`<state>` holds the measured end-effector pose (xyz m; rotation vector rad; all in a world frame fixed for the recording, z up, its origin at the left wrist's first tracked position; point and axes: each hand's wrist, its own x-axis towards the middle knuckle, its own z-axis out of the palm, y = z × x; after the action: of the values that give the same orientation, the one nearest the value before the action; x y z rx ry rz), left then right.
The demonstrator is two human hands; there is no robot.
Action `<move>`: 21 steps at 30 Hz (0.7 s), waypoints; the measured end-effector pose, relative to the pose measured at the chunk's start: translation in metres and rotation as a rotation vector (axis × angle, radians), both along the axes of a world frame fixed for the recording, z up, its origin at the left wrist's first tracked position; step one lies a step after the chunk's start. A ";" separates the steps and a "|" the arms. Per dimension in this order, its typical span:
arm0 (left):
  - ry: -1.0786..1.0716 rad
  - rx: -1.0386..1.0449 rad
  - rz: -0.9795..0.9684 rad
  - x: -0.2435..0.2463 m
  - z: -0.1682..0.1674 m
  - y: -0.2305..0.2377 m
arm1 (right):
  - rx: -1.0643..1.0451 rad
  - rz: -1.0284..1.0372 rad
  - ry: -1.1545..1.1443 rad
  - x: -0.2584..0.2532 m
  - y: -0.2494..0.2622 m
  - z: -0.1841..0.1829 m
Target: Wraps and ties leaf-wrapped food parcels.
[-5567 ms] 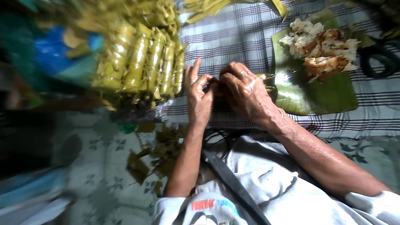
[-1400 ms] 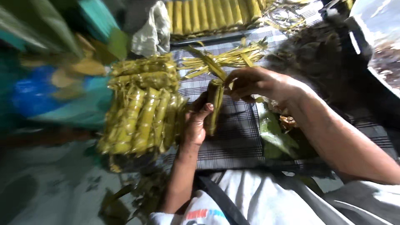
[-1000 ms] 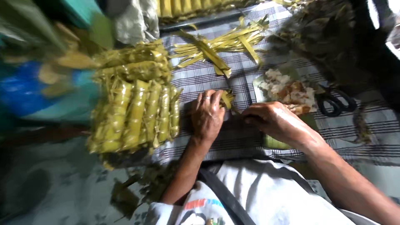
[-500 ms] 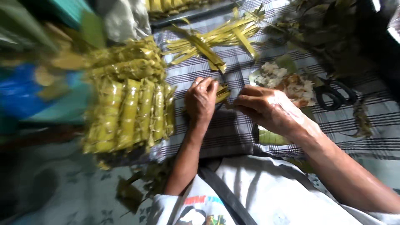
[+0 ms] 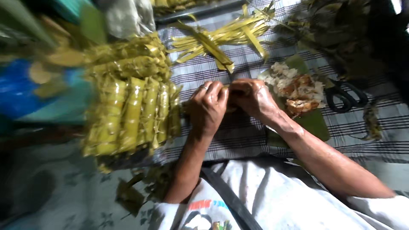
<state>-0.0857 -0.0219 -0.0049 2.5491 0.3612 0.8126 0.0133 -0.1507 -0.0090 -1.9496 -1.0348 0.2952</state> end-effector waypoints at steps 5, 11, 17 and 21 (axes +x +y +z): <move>0.181 0.007 0.098 -0.039 0.005 -0.016 | -0.022 -0.007 -0.055 -0.018 -0.005 -0.006; 0.193 -0.354 0.073 -0.054 -0.016 -0.030 | -0.056 -0.013 0.004 -0.013 -0.004 -0.005; 0.001 -0.861 0.051 -0.055 -0.019 -0.030 | -0.001 0.189 0.082 -0.006 -0.023 0.019; -0.020 -0.947 0.028 -0.050 -0.015 -0.031 | 0.189 0.281 0.334 -0.009 -0.024 0.016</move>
<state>-0.1356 -0.0534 -0.0203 1.6498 0.6009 0.4923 0.0039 -0.1744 0.0071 -1.5219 -1.0695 0.6328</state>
